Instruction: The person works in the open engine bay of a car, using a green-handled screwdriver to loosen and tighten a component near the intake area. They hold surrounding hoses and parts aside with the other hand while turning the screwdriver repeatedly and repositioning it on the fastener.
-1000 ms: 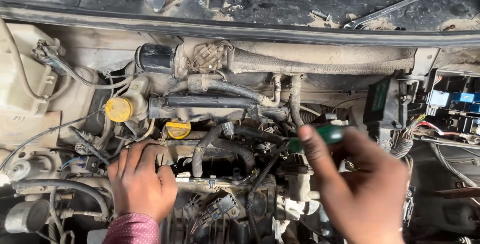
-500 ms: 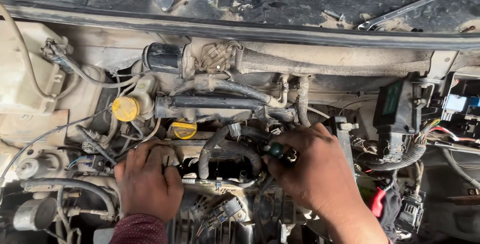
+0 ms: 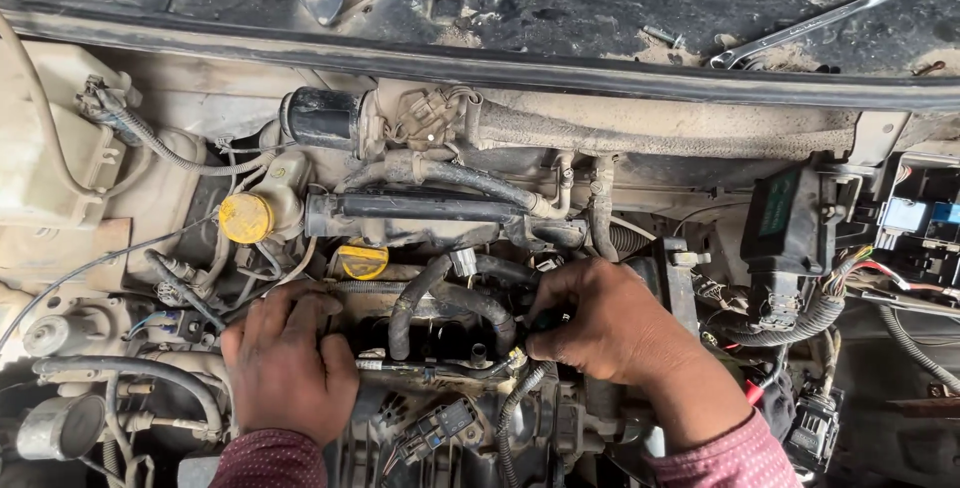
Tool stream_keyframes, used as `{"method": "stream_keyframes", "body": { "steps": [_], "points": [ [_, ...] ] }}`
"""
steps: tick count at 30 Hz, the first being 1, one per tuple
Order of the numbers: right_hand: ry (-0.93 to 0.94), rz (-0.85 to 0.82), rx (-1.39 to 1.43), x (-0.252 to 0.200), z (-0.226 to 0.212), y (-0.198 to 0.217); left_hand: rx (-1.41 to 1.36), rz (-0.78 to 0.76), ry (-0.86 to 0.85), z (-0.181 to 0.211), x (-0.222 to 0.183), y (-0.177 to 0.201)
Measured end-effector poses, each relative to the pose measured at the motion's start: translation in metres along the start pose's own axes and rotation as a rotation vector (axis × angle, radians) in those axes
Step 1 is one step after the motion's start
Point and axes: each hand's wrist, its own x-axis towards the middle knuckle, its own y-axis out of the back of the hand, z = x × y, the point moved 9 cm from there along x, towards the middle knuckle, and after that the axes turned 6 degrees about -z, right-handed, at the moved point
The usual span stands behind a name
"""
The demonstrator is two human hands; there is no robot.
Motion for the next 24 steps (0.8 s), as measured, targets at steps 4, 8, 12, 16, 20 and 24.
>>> {"method": "stream_keyframes", "body": {
  "steps": [4,8,12,16,20,24],
  "points": [
    [0.027,0.086,-0.013,-0.011,0.005,0.001,-0.011,0.01,0.005,0.001,-0.001,0.002],
    [0.401,0.297,0.03,-0.02,-0.007,0.011,-0.013,0.033,-0.006,0.001,0.001,0.005],
    [0.562,0.301,0.139,-0.02,0.001,0.011,-0.057,0.021,0.008,0.003,0.0,0.005],
    [0.631,0.329,0.332,-0.011,0.025,0.014,-0.07,0.014,0.02,0.0,0.0,0.004],
    [0.564,0.563,0.643,-0.028,0.024,0.036,-0.066,0.02,0.007,-0.001,0.0,0.003],
    [0.623,0.847,0.711,-0.053,0.028,0.051,-0.065,0.015,0.017,-0.001,0.0,0.004]
  ]
}}
